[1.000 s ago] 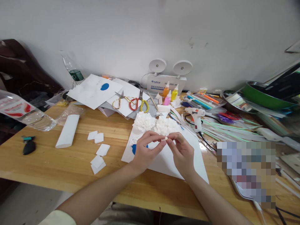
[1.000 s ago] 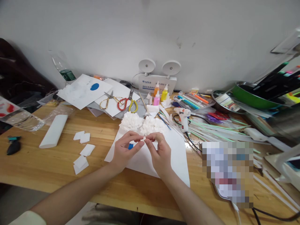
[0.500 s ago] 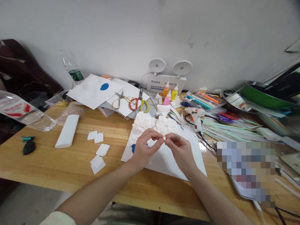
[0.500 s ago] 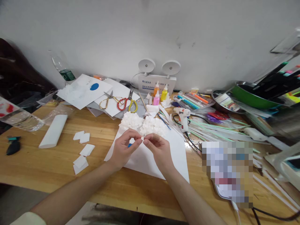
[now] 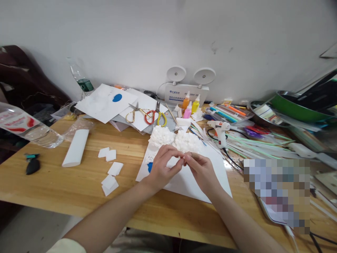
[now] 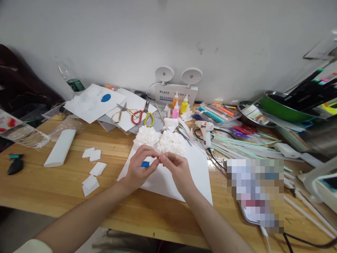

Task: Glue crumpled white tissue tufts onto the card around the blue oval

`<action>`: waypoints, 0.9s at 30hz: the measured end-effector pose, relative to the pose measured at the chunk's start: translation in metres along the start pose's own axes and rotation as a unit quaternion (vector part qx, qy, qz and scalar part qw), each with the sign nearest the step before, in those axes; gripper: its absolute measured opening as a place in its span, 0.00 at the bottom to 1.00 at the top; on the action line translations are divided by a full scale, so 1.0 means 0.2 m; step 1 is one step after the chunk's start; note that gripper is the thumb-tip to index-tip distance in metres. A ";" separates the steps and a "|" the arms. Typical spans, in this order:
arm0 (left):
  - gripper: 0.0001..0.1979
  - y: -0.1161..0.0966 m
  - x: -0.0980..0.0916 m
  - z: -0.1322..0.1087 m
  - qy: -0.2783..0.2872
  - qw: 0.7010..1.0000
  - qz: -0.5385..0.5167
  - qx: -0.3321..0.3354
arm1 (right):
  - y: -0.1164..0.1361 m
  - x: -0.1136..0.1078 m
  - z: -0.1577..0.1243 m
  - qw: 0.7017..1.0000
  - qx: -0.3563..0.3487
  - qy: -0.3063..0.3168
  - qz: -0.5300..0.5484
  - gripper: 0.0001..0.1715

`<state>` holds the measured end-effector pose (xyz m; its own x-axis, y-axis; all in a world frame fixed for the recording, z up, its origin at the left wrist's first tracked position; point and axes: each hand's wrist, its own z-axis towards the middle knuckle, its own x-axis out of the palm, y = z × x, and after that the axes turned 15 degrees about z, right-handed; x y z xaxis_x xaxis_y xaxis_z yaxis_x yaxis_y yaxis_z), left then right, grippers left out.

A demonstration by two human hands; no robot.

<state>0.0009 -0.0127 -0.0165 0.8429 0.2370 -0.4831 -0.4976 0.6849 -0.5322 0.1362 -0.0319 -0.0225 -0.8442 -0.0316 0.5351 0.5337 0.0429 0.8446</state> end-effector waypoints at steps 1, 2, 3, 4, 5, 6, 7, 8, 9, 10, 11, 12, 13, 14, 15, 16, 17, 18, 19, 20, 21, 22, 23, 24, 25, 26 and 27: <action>0.06 0.00 0.00 0.00 0.000 1.000 0.002 0.003 | 0.00 0.00 0.00 1.000 0.003 -0.003 0.003 0.07; 0.06 0.01 0.00 0.00 0.000 1.000 0.003 0.006 | 0.00 0.00 0.00 1.000 0.007 -0.005 0.005 0.07; 0.06 0.01 0.00 0.00 0.001 1.000 0.006 0.009 | 0.00 0.00 0.00 1.000 0.009 -0.006 0.008 0.06; 0.07 0.02 0.00 0.00 0.001 1.000 0.009 0.013 | 0.00 0.00 0.00 1.000 0.011 -0.006 0.010 0.06; 0.07 0.02 0.00 0.00 0.001 1.000 0.014 0.017 | 0.00 0.00 0.00 1.000 0.011 -0.005 0.011 0.06; 0.07 0.02 0.00 0.00 0.001 1.000 0.020 0.023 | 0.00 0.00 0.00 1.000 0.012 -0.004 0.011 0.06; 0.08 0.02 0.00 0.00 0.001 0.999 0.027 0.030 | 0.00 0.00 0.00 1.000 0.013 -0.003 0.011 0.06; 0.08 0.02 0.00 0.00 0.001 0.999 0.033 0.037 | 0.00 -0.01 0.00 1.000 0.013 -0.005 0.011 0.05; 0.08 0.03 -0.01 0.00 0.001 0.998 0.040 0.044 | 0.00 -0.01 0.00 1.000 0.014 -0.007 0.012 0.05; 0.08 0.03 -0.01 0.00 0.001 0.998 0.044 0.050 | 0.00 -0.01 0.00 1.000 0.014 -0.011 0.013 0.05; 0.08 0.03 -0.01 0.00 0.001 0.997 0.049 0.054 | -0.01 -0.01 0.01 1.000 0.014 -0.014 0.013 0.05; 0.07 0.03 -0.01 0.00 0.001 0.997 0.053 0.056 | -0.01 -0.01 0.01 1.000 0.014 -0.015 0.011 0.05; 0.07 0.03 -0.01 0.00 0.001 0.997 0.057 0.056 | -0.01 -0.01 0.01 1.000 0.014 -0.015 0.008 0.05; 0.07 0.03 -0.01 0.00 0.000 0.997 0.059 0.056 | -0.01 -0.01 0.01 1.000 0.014 -0.015 0.006 0.06; 0.07 0.03 -0.01 0.00 -0.001 0.997 0.060 0.055 | -0.01 -0.01 0.01 1.000 0.012 -0.014 0.005 0.06; 0.07 0.03 -0.01 0.00 -0.003 0.997 0.059 0.054 | -0.01 -0.01 0.01 1.000 0.010 -0.012 0.005 0.08; 0.07 0.03 -0.01 0.00 -0.006 0.997 0.058 0.053 | -0.01 -0.01 0.01 1.000 0.008 -0.011 0.007 0.10; 0.07 0.03 -0.01 0.00 -0.009 0.997 0.057 0.051 | -0.01 0.00 0.01 1.000 0.005 -0.008 0.009 0.11; 0.07 0.03 -0.01 0.00 -0.012 0.997 0.056 0.049 | 0.00 0.00 0.01 1.000 0.003 -0.007 0.009 0.12; 0.07 0.03 -0.01 0.00 -0.015 0.997 0.056 0.048 | 0.00 0.00 0.01 1.000 0.002 -0.005 0.008 0.12; 0.07 0.03 -0.01 0.00 -0.017 0.997 0.055 0.047 | 0.00 0.00 0.01 1.000 0.002 -0.003 0.004 0.12; 0.07 0.03 -0.01 0.00 -0.017 0.997 0.055 0.048 | 0.01 0.00 0.01 1.000 0.003 -0.001 -0.001 0.11; 0.07 0.03 -0.01 0.00 -0.014 0.997 0.055 0.048 | 0.01 0.00 0.01 1.000 0.004 0.001 -0.006 0.09; 0.07 0.03 -0.01 -0.01 -0.012 0.997 0.055 0.048 | 0.01 0.00 0.00 1.000 0.006 0.002 -0.009 0.09; 0.07 0.03 -0.01 -0.01 -0.010 0.997 0.054 0.048 | 0.01 0.00 0.00 1.000 0.008 0.003 -0.011 0.08; 0.08 0.03 -0.01 -0.01 -0.007 0.997 0.053 0.047 | 0.01 0.00 0.00 1.000 0.010 0.003 -0.012 0.07; 0.08 0.03 0.00 -0.01 -0.005 0.998 0.053 0.046 | 0.02 0.00 0.00 1.000 0.012 0.002 -0.012 0.07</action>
<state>-0.0033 -0.0095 -0.0204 0.7890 0.3176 -0.5259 -0.5631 0.7163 -0.4122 0.1381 -0.0313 -0.0202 -0.8567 -0.0369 0.5145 0.5117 0.0652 0.8567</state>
